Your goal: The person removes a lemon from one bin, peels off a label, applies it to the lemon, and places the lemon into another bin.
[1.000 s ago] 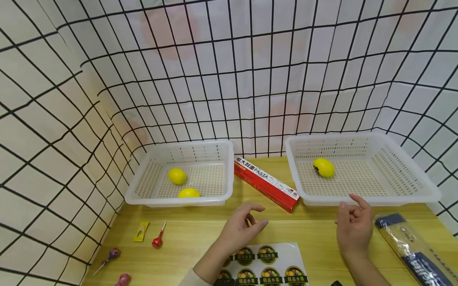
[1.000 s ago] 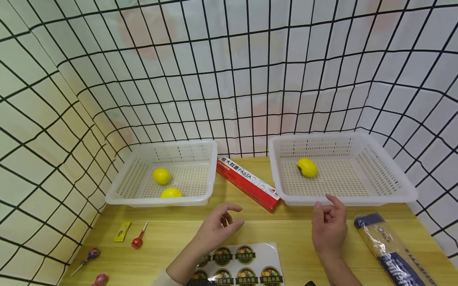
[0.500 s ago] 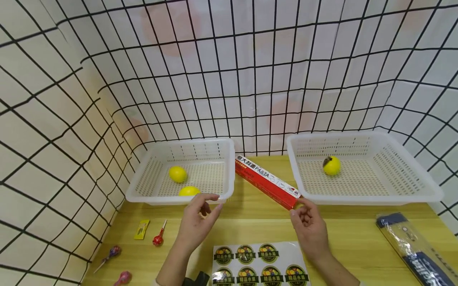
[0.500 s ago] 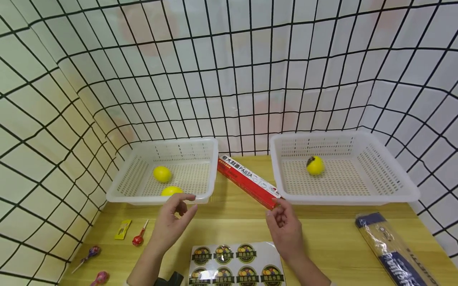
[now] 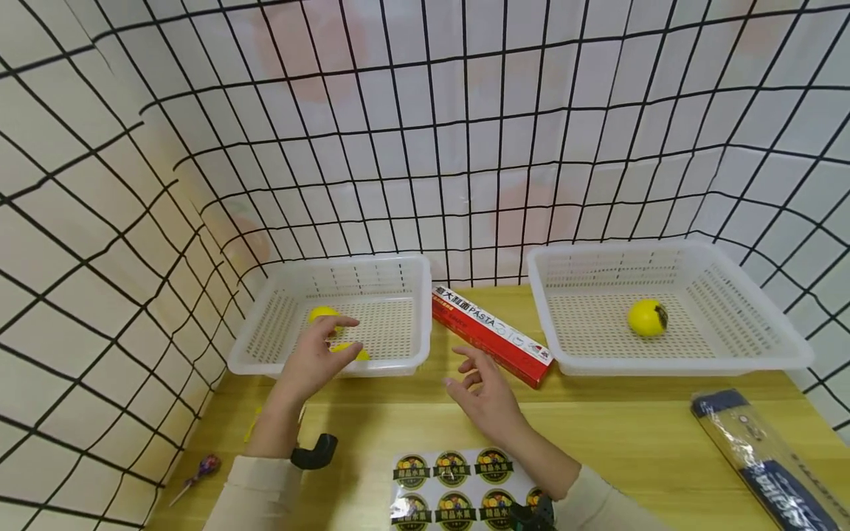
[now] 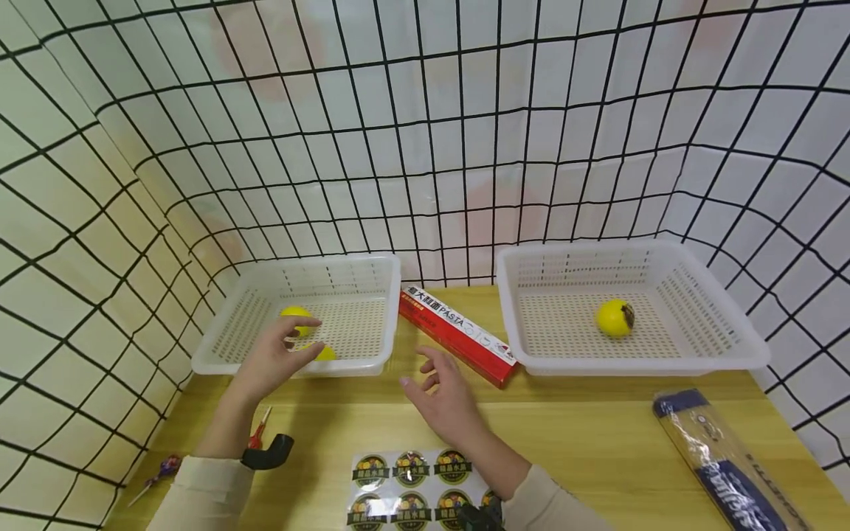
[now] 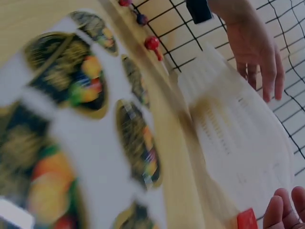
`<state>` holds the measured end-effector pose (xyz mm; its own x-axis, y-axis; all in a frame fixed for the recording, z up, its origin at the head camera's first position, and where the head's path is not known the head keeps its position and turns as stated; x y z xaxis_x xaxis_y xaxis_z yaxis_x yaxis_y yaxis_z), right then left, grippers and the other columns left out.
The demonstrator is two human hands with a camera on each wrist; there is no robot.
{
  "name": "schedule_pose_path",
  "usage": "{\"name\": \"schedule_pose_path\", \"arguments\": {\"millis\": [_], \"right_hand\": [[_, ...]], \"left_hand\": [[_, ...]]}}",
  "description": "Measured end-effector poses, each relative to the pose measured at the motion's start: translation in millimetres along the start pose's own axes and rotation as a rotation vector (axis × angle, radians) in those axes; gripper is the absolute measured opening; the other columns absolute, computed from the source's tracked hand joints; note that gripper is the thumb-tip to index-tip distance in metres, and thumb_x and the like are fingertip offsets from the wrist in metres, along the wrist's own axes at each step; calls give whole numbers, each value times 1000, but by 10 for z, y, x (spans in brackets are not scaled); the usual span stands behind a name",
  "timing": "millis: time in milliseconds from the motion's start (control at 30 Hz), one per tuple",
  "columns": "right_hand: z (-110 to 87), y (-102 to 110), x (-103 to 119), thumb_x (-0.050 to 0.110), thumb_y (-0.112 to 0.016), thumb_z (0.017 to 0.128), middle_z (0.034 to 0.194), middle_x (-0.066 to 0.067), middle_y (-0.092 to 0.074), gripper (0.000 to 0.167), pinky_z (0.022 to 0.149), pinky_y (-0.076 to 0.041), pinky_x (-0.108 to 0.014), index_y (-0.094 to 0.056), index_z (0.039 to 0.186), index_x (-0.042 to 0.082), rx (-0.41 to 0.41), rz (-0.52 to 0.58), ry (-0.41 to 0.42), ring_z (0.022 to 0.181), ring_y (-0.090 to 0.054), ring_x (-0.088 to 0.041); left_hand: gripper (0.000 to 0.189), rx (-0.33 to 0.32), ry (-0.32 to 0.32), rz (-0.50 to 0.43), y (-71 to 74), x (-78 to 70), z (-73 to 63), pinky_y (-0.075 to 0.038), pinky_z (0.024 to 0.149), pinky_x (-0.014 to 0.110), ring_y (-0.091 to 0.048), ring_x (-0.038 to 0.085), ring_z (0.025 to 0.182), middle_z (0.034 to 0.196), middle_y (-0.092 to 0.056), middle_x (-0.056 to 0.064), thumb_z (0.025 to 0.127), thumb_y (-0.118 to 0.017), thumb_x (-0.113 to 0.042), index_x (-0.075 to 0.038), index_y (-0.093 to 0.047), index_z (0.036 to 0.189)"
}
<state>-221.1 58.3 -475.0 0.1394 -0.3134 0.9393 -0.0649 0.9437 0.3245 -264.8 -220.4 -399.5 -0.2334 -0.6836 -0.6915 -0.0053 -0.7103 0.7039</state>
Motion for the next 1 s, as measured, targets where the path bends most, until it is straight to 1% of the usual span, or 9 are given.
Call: {"name": "schedule_pose_path", "arguments": {"millis": [133,267,300,400,500,567,667,800,1000], "right_hand": [[134,-174,76,31,-73,94,123,-17,-55,57,69,-52,-29,-50,146,25,42,26,-14,91,-59,-19],[244,-303,122,37,-72,94,127,-15,-52,63,69,-52,-32,-46,151,28,56,40,-27,92,-58,-21],[275,-330,132,38,-71,95,128,-15,-51,64,69,-52,-32,-45,152,29,62,43,-32,91,-58,-21],[373,-389,173,43,-70,95,120,-13,-50,66,65,-49,-30,-42,153,32,81,55,-29,83,-54,-18],[465,-433,202,42,-69,96,105,-11,-52,65,62,-47,-28,-41,154,30,97,51,-8,76,-51,-17],[505,-462,191,40,-67,97,95,-9,-53,65,61,-46,-28,-40,155,29,109,47,-1,73,-51,-17],[533,-506,143,40,-65,98,87,-7,-56,65,62,-46,-29,-37,156,26,124,34,-19,75,-53,-18],[551,-553,65,41,-64,99,85,-6,-54,65,63,-45,-29,-33,155,31,137,22,-34,73,-51,-18],[572,-598,-23,45,-62,100,83,-4,-52,64,61,-44,-28,-30,155,37,145,20,-28,71,-50,-16]], "left_hand": [[43,122,72,16,64,117,123,-44,107,65,-47,49,136,150,-51,18,95,-72,-23,-13,-63,136],[47,212,141,78,81,229,230,-42,109,66,-44,50,140,154,-47,19,94,-73,-27,-14,-61,138],[49,234,148,92,77,255,257,-42,108,66,-46,49,138,154,-47,19,94,-74,-27,-14,-61,139],[56,302,157,119,59,316,323,-43,108,64,-48,47,137,155,-46,20,92,-76,-23,-12,-58,143],[60,359,176,139,37,370,373,-43,108,64,-47,46,138,156,-45,20,90,-78,-22,-12,-56,145],[60,387,197,154,22,402,394,-40,111,64,-42,46,142,156,-45,20,90,-78,-21,-12,-56,145],[59,433,220,199,4,444,413,-40,112,63,-43,45,142,154,-47,22,92,-76,-23,-13,-55,146],[59,491,241,247,-11,489,439,-40,112,63,-46,44,139,153,-48,23,94,-73,-22,-15,-53,149],[59,538,280,247,-20,553,466,-39,111,63,-47,45,137,151,-49,23,95,-72,-20,-17,-51,150]]}}
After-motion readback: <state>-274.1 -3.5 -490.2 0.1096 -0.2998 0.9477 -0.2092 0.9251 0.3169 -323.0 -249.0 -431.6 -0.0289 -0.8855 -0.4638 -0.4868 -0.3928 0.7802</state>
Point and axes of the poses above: each hand's wrist, its own z-axis towards the middle knuckle, its own y-axis out of the back of the hand, x = y × z, the point moved 5 cm from there along z, towards the middle knuckle
